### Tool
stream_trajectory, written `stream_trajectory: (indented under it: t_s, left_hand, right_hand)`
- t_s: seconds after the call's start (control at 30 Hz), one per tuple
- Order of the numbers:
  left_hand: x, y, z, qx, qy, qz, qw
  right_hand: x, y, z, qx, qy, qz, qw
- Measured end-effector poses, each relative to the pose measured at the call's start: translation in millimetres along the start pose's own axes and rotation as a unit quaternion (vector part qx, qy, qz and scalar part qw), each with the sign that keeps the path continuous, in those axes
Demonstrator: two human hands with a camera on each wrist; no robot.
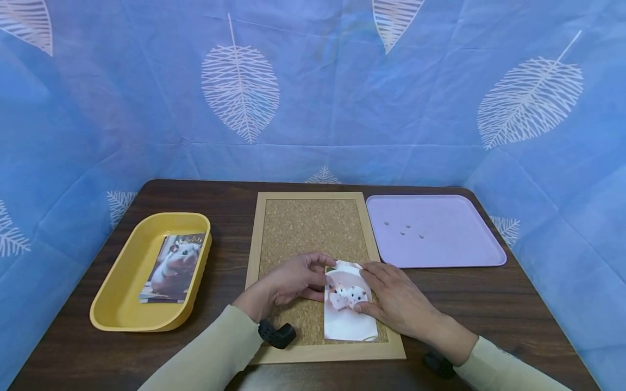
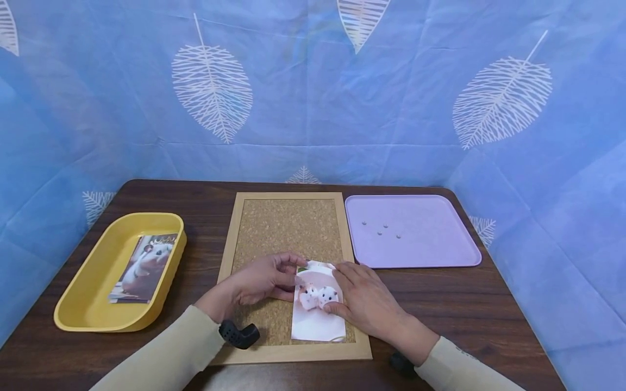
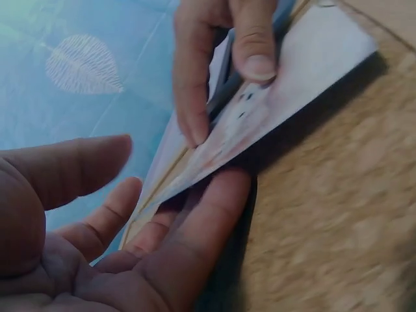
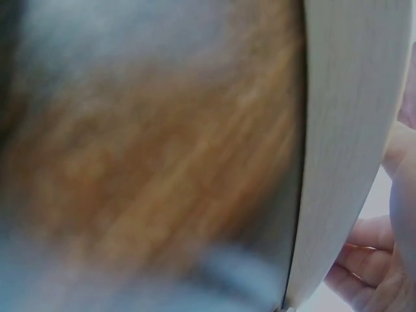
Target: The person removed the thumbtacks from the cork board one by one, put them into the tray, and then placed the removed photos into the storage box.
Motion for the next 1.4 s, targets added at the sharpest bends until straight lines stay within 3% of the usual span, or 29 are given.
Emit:
stream_trajectory:
  t_s: [0.33,0.5,0.67,0.8,0.97,1.4]
  left_hand:
    - [-1.7,-6.2,-12.4,-0.014,0.024,0.003,0.9996]
    - [-5.8,-11.5,-12.0,0.014,-0.004,0.021,0.9997]
    - [-5.5,-11.6,-11.8,0.052,-0.036,0.059,0.9962]
    - [-1.8,-2.2,-12.1,0.078,-0.059,0.092,0.991]
    - [0.7,13.8,-10.7,0.095,-0.072,0.11,0.9867]
    - [-3.6,58.3,0.9,0.039,-0.07,0.161,0.9837]
  right_hand:
    - [-0.3,1.4,-2.3,0.0,-0.001,0.003,1.0]
    - [-1.3,1.5,-2.2,-0.002,0.0,0.009,1.0]
    - [-1.7,1.7,-2.1,-0.008,0.002,0.015,0.9999]
    - [-2.3,2.1,-2.3,-0.013,-0.003,0.006,0.9999]
    - [-4.0,2.9,-3.1,-0.01,-0.012,-0.006,0.9999]
    - [-11.3,4.1,-3.3,-0.002,-0.003,-0.004,1.0]
Point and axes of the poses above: each hand's wrist, its own x-axis towards the middle knuckle, its own y-axis out of the back of the hand, z = x × y, the point moved 4 cm from there along x, towards the middle knuckle, and after that the axes turned 10 degrees about z, right-handed, at the moved point
